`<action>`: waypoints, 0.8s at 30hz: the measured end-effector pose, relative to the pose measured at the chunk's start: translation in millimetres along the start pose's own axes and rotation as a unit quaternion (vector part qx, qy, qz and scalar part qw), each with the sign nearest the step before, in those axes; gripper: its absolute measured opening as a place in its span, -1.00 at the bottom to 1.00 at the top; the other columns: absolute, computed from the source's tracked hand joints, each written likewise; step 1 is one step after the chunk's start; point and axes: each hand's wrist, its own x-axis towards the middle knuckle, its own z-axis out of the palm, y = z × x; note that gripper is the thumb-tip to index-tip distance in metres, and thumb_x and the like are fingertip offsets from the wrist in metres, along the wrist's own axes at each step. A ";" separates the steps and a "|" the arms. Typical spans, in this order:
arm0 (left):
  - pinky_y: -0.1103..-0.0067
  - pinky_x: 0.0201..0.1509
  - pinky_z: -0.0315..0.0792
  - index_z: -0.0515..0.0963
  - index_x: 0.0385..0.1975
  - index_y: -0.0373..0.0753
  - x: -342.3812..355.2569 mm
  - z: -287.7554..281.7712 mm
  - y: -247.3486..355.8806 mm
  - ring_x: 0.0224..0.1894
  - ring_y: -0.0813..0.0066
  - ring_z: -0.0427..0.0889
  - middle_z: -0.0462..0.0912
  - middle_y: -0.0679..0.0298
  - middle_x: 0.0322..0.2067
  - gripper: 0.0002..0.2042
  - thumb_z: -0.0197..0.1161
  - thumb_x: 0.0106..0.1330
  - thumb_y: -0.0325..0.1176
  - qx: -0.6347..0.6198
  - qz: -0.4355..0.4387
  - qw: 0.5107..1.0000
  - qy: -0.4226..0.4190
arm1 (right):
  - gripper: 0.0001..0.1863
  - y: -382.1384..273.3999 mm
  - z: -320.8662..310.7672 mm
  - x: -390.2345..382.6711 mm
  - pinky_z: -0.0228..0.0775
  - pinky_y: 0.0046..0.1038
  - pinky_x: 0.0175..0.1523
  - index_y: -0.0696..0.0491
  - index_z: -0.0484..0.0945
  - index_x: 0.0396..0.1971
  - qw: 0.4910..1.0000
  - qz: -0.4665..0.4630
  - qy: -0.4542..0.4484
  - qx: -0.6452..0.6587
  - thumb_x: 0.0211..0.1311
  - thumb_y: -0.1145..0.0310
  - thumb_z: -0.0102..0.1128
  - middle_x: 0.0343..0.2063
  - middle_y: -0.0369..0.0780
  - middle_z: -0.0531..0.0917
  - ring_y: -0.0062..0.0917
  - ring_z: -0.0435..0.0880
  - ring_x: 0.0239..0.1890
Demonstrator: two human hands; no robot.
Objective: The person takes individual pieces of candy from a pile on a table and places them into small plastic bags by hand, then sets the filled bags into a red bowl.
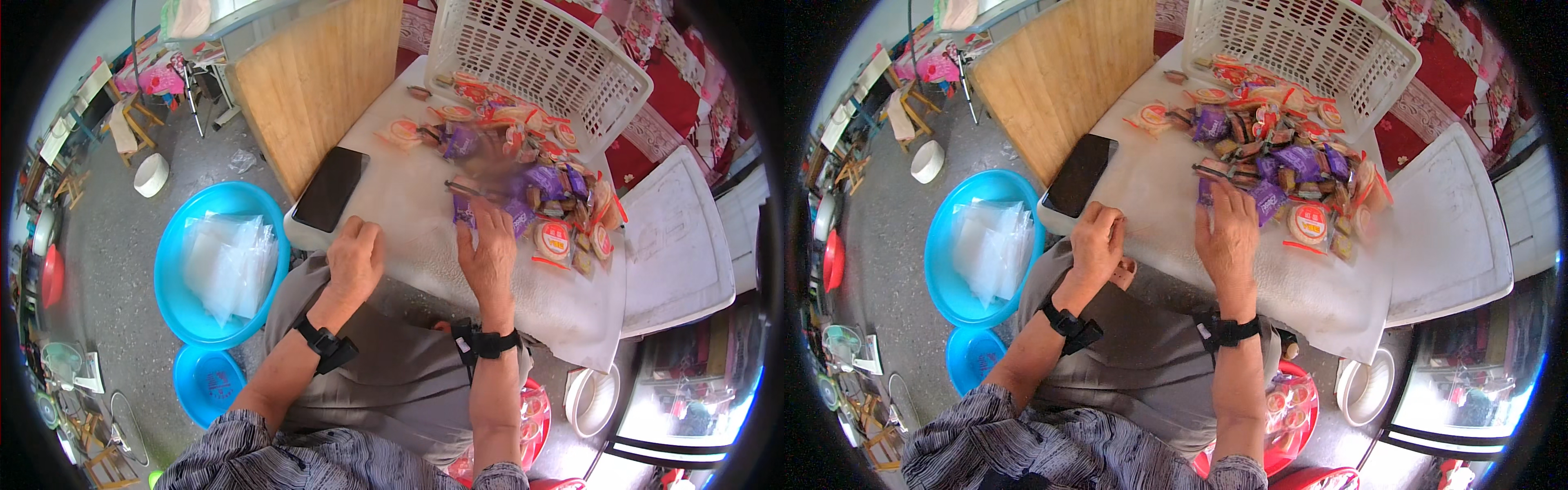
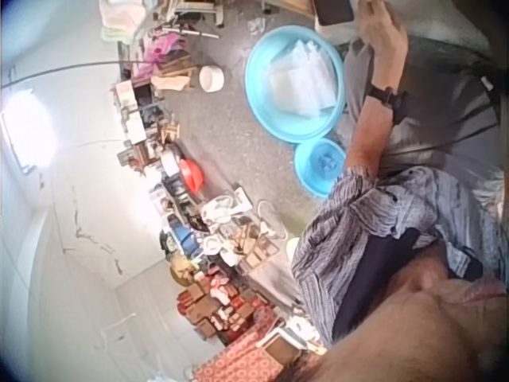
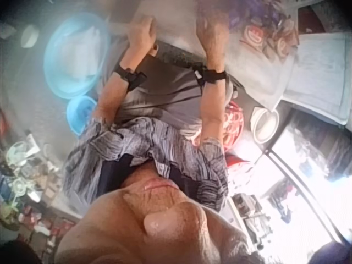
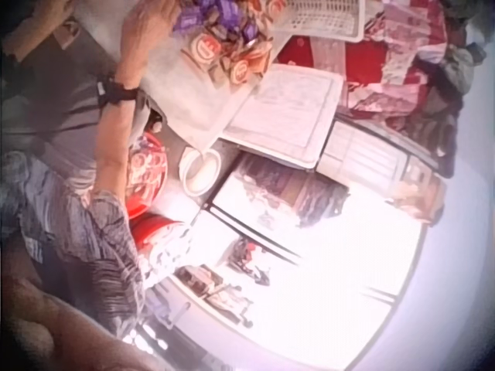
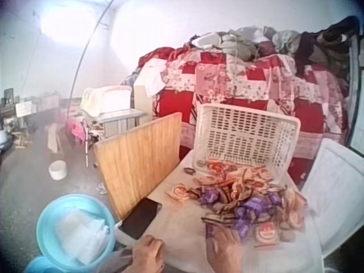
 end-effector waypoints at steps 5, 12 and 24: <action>0.37 -0.49 0.34 0.44 -0.50 -0.25 3.2 3.7 6.8 -0.52 0.12 0.48 0.43 0.16 -0.53 -0.90 0.20 0.04 -0.59 -0.005 -0.010 1.000 0.001 | -0.45 6.5 4.7 -11.0 0.20 -0.24 0.07 0.13 0.40 -0.05 0.982 0.060 -0.077 -0.162 -0.17 0.39 0.27 -0.03 -0.14 0.46 -0.25 0.35 0.01; 0.28 -0.47 0.35 0.41 -0.50 -0.21 3.2 6.4 3.7 -0.43 0.12 0.48 0.38 0.20 -0.52 -0.90 0.20 0.04 -0.52 0.010 -0.006 1.000 -0.019 | -0.45 -2.3 -11.4 -17.4 0.20 -0.21 0.04 0.10 0.42 -0.09 0.983 0.093 -0.127 -0.098 -0.22 0.39 0.31 -0.11 -0.16 0.46 -0.23 0.35 -0.02; 0.28 -0.48 0.35 0.41 -0.55 -0.21 4.5 12.5 7.3 -0.49 0.09 0.49 0.37 0.16 -0.52 -0.92 0.16 0.01 -0.55 0.020 -0.004 0.999 -0.039 | -0.60 12.9 -24.4 -29.1 0.36 -0.30 -0.18 0.15 0.50 -0.29 0.988 0.136 0.003 0.074 -0.26 0.40 0.31 -0.34 -0.12 0.54 -0.27 0.49 -0.26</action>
